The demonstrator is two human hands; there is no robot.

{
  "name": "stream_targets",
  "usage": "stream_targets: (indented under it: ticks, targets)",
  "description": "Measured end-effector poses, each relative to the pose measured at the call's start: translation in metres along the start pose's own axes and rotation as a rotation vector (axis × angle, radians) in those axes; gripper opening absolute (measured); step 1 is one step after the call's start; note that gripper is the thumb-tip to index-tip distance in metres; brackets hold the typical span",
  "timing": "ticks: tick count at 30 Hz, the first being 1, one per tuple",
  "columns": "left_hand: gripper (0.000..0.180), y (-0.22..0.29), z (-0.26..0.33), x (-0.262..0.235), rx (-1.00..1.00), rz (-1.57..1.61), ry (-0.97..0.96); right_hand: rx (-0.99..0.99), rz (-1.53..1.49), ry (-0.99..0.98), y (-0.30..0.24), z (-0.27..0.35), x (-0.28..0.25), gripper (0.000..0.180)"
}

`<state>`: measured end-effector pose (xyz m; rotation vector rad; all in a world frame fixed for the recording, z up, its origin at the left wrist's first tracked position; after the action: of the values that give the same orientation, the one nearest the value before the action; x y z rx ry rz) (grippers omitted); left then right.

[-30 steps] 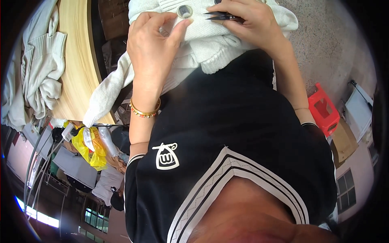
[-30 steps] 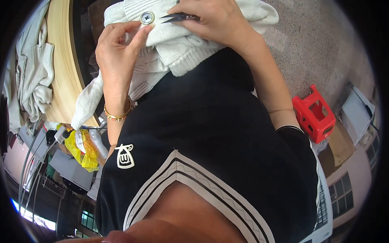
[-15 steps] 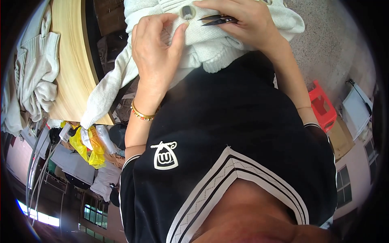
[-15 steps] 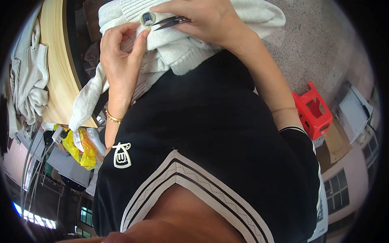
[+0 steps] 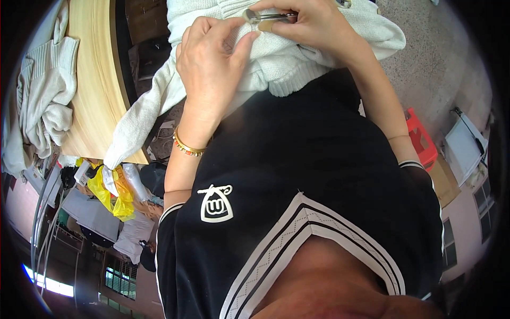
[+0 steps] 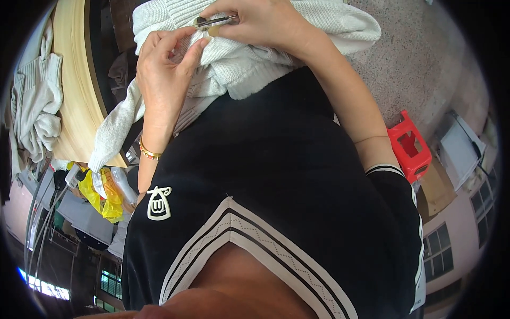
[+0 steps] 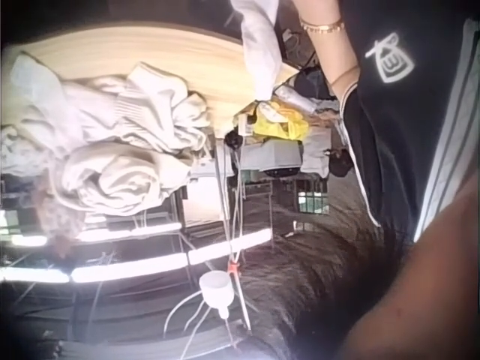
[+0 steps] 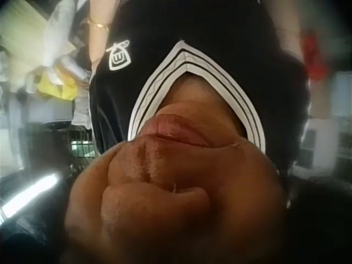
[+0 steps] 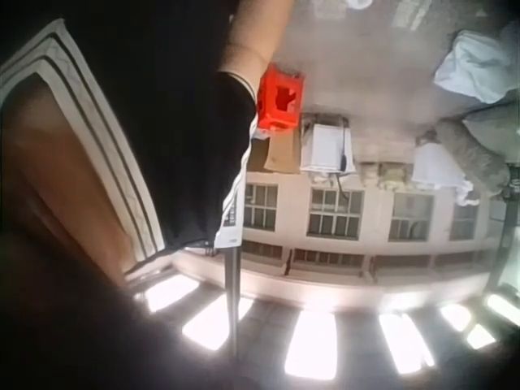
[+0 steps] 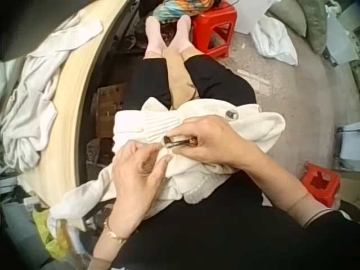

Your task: Trimming loose threads from sweaters using small scissors.

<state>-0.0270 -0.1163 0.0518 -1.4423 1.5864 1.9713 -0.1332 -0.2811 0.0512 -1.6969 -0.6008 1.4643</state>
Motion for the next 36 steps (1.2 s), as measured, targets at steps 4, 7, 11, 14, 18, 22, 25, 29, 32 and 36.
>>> stream_targets:
  ticks: [4,7,11,14,18,22,25,29,32,36]
  targets:
    - [0.028,-0.001,-0.001,0.003,0.001,0.047,0.02,-0.276,-0.129,0.256,0.018,0.004,0.016,0.027]
    - [0.027,-0.001,-0.001,0.003,-0.015,0.059,0.042,0.048,-0.106,0.142,0.011,0.003,0.014,0.023]
    - [0.022,0.001,-0.006,0.004,-0.048,0.081,0.086,0.018,-0.187,0.219,0.022,0.004,0.021,0.021]
    - [0.018,-0.002,-0.01,0.004,-0.073,0.118,0.099,0.146,-0.283,0.124,0.021,0.004,0.021,0.019]
    - [0.016,-0.004,-0.012,0.005,-0.08,0.167,0.149,0.138,-0.296,0.144,0.015,0.003,0.019,0.019]
    - [0.016,-0.004,-0.013,0.005,-0.124,0.243,0.183,0.119,-0.275,0.165,0.017,0.003,0.019,0.019]
    - [0.016,-0.002,-0.014,0.001,-0.128,0.247,0.17,0.124,-0.247,0.155,0.015,0.004,0.018,0.019]
    - [0.016,-0.001,-0.017,0.002,-0.116,0.156,0.075,-0.277,-0.191,0.333,0.017,0.005,0.019,0.02]
    - [0.015,-0.006,-0.017,0.004,-0.111,0.236,0.084,0.157,-0.281,0.162,0.017,0.006,0.018,0.019]
    - [0.014,-0.013,-0.016,0.007,-0.118,0.333,0.142,0.089,-0.115,0.21,-0.003,0.01,0.007,0.026]
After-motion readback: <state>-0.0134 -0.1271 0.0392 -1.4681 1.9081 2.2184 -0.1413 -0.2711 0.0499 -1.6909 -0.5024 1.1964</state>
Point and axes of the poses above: each hand's wrist, its own z-axis away from the middle knuckle, its own x-axis out of the palm, y = z × x, the point moved 2 cm from there along -z, towards the middle knuckle, and after that the axes turned 3 degrees about z, right-handed, at the moved point
